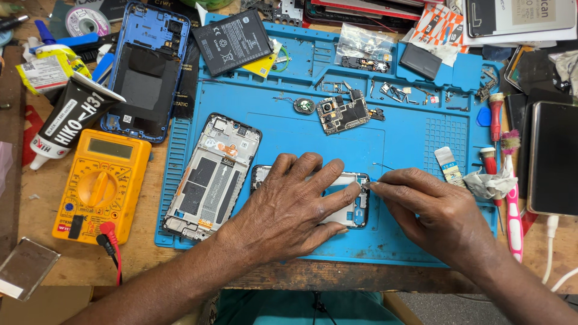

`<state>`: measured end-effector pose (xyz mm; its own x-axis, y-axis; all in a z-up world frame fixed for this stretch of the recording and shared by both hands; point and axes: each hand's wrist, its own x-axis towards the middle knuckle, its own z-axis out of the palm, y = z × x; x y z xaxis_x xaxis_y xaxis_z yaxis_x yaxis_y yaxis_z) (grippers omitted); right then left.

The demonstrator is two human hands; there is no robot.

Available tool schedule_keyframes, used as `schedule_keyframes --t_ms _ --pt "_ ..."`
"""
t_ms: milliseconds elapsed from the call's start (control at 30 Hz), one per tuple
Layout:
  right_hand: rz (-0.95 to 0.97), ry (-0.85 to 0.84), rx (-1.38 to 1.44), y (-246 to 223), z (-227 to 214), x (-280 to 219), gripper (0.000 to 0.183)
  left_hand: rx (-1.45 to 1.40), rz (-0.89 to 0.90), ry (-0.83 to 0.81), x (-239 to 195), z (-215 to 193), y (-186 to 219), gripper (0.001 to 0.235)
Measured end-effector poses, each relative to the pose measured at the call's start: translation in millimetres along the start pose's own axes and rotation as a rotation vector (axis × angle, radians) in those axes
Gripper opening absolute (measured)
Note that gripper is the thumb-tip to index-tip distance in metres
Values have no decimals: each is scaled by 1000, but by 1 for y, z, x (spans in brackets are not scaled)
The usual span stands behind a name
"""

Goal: The person works on a disassembled smartphone placed on a blue mat, using tweezers and a small metal tool to adjust internal components near the top edge. They apply adhesive from a tube to the phone frame and continue manipulating small parts with tweezers throughout the clip.

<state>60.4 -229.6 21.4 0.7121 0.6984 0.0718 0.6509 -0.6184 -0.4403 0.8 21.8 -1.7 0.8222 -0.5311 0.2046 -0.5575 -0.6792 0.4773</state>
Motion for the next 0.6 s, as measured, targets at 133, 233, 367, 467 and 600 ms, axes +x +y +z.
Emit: schedule_keyframes --t_ms 133,233,367,467,600 --pt "-20 78 25 3 6 -7 31 48 2 5 -1 -1 -1 61" --pt "-31 116 43 5 9 -10 31 69 -3 4 1 0 -1 63" --pt "-20 130 84 10 13 -13 31 75 -5 -13 2 2 -2 63" --pt "-20 129 91 14 14 -15 33 86 -1 -19 4 2 -3 63" --pt "-73 159 86 19 17 -17 34 98 -19 -39 7 3 -1 62"
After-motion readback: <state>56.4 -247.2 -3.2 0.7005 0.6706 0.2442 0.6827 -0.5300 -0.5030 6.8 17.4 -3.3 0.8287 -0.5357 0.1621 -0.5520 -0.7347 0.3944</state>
